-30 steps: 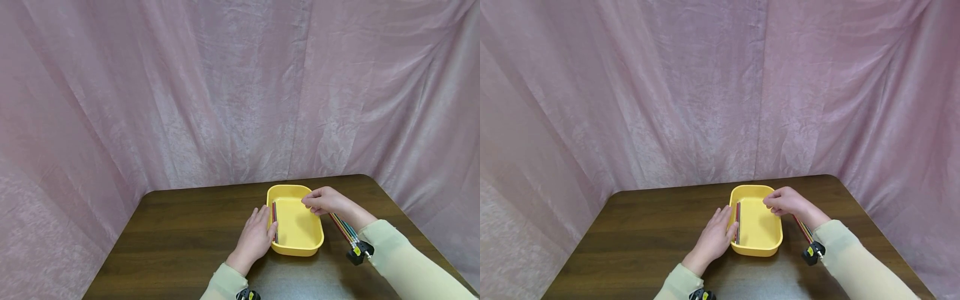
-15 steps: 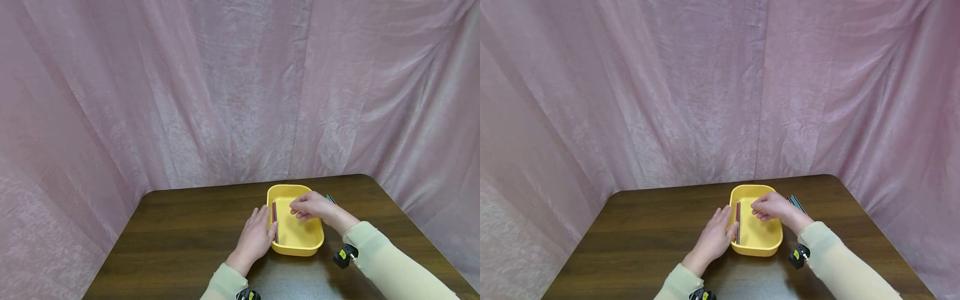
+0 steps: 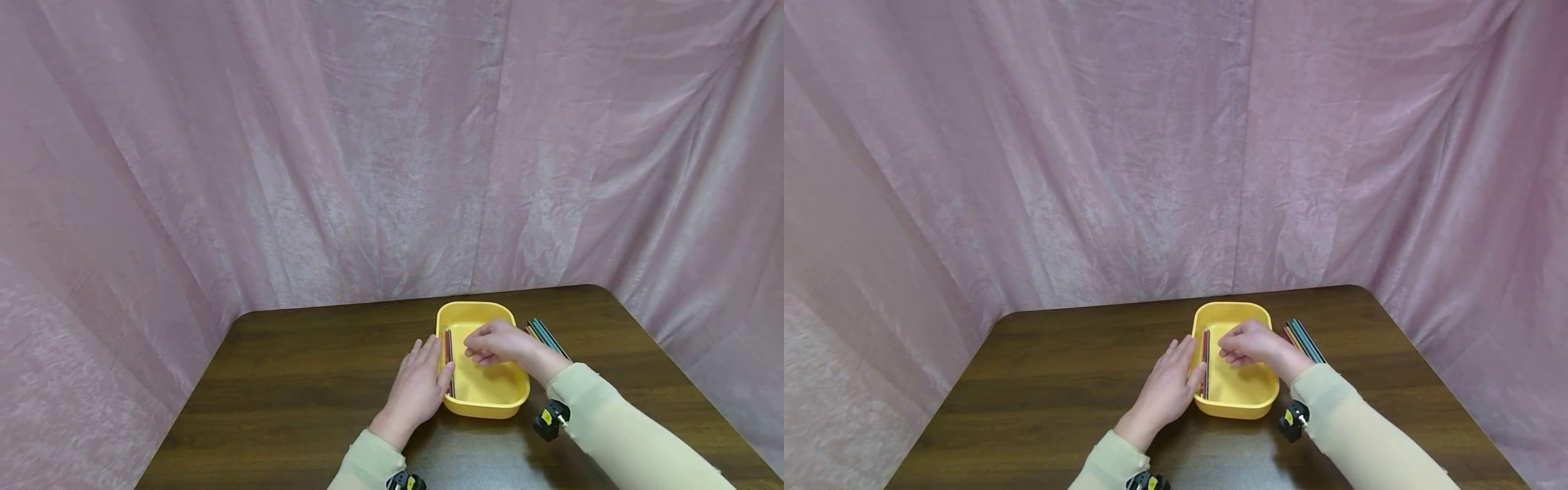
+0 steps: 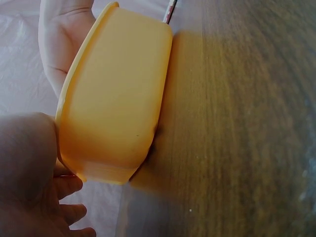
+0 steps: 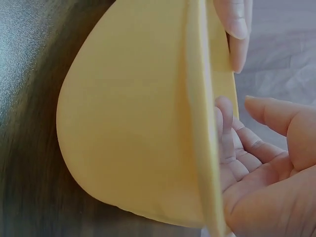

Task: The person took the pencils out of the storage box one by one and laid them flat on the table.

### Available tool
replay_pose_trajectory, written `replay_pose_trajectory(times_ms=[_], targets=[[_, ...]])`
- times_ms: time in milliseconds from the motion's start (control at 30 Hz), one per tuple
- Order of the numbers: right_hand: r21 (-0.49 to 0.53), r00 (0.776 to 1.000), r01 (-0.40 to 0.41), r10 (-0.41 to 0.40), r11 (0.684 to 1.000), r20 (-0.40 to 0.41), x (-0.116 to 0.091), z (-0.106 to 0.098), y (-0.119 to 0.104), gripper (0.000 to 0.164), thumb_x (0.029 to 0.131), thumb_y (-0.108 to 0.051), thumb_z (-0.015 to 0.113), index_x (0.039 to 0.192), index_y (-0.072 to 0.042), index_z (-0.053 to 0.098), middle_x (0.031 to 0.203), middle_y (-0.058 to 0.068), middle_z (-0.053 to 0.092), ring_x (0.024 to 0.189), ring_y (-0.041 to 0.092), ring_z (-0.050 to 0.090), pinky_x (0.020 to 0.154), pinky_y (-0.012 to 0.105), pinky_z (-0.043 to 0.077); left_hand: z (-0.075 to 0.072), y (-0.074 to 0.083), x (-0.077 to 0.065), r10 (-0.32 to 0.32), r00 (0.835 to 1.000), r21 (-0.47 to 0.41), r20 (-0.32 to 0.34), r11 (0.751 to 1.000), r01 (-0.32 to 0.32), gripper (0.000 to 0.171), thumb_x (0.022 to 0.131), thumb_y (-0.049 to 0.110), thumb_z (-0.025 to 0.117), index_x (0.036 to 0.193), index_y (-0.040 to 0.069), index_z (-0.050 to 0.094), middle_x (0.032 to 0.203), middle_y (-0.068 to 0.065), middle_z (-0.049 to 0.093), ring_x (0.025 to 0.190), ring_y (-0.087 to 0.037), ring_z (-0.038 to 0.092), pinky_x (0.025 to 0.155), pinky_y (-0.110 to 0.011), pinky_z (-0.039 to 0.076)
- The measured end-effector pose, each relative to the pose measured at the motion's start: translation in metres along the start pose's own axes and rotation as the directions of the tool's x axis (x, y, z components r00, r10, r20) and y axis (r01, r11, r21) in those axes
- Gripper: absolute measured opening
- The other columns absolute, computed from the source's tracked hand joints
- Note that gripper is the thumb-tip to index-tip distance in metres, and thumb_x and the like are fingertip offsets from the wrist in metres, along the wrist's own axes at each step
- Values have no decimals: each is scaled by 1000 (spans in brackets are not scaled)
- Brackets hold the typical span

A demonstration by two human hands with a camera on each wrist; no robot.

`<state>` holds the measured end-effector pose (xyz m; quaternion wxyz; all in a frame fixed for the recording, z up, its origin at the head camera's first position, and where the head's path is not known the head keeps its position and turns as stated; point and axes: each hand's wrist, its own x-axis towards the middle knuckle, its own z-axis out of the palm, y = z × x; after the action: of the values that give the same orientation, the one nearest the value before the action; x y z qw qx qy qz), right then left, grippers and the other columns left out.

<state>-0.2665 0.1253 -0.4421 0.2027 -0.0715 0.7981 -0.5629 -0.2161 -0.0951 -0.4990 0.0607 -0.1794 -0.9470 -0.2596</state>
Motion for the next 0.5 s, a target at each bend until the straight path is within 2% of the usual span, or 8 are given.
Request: replay_pose_trajectory(times_ms=[267,500], targets=[[19,999,-38,39,999,-34,9,8,6,28,108,-8,66,120,17,71,99,15,79,77,15,71,76,32,65,-1,2,-1,-4,1000,1,16,1000,4,64,118,37,53,170,1,40,175,-18,39,163,-43,32,128,-62,30],[21,998,-54,55,998,-13,13,10,6,26,109,-6,65,116,18,70,96,15,79,74,14,70,75,30,65,-2,2,0,-3,1000,4,13,1000,3,64,118,37,53,169,1,40,175,-19,39,162,-44,33,128,-62,31]])
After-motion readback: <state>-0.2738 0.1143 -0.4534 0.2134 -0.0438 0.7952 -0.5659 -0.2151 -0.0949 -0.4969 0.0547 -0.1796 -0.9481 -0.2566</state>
